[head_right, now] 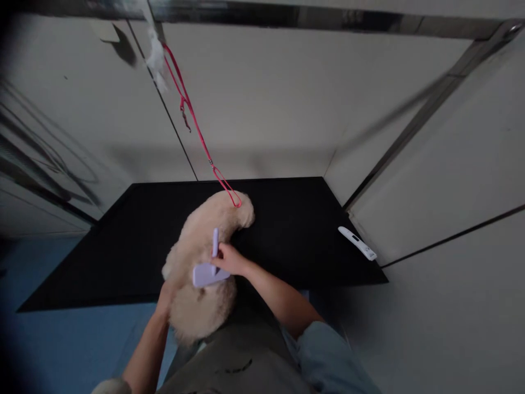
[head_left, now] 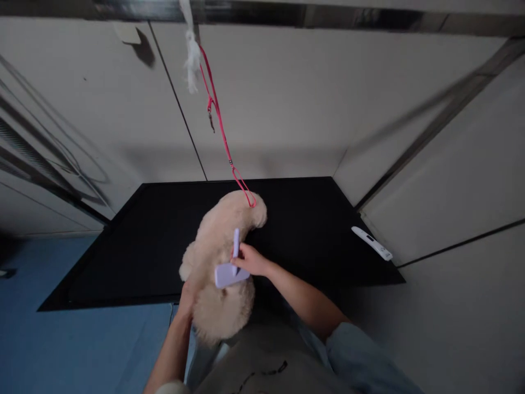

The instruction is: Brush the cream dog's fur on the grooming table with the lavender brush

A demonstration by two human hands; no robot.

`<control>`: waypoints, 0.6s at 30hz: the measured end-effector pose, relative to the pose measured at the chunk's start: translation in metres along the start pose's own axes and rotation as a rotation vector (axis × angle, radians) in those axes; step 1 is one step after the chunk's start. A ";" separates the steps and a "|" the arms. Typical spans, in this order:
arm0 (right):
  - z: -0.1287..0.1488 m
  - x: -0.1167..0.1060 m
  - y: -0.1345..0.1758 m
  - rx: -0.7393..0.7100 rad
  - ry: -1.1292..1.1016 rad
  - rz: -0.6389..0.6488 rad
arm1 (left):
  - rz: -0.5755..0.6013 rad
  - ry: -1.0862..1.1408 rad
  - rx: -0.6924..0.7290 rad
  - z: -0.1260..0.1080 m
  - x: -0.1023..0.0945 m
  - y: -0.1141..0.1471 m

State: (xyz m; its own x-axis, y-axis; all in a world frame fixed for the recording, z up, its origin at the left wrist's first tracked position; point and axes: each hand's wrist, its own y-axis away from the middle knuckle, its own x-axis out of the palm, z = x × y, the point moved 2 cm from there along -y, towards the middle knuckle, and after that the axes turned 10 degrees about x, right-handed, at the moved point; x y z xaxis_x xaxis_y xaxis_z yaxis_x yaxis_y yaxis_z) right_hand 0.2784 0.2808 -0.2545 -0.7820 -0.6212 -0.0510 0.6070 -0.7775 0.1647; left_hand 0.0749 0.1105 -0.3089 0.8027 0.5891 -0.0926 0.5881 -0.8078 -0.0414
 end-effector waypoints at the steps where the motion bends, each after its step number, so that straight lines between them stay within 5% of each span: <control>1: 0.003 0.000 -0.003 0.007 0.005 -0.069 | -0.001 0.013 -0.007 -0.002 0.002 0.001; 4: 0.014 -0.003 -0.009 -0.038 0.017 -0.299 | 0.026 0.095 -0.047 -0.011 0.009 0.007; 8: 0.024 0.008 -0.013 -0.064 0.203 0.022 | 0.072 0.199 -0.090 -0.020 0.020 0.012; 12: 0.037 0.006 -0.015 -0.115 0.231 -0.233 | 0.110 0.179 -0.128 -0.027 0.025 0.010; 16: 0.045 0.016 -0.014 -0.114 0.347 0.094 | 0.192 0.230 -0.132 -0.031 0.027 0.007; 18: 0.050 0.016 -0.014 -0.098 0.383 0.015 | 0.174 0.242 -0.129 -0.030 0.026 0.005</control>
State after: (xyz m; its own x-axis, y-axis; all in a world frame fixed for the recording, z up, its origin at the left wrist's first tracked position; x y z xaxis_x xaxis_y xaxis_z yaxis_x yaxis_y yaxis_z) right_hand 0.2502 0.2860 -0.2088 -0.6745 -0.6100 -0.4160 0.6433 -0.7620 0.0744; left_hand 0.1015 0.1219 -0.2817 0.8836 0.4429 0.1522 0.4353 -0.8966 0.0817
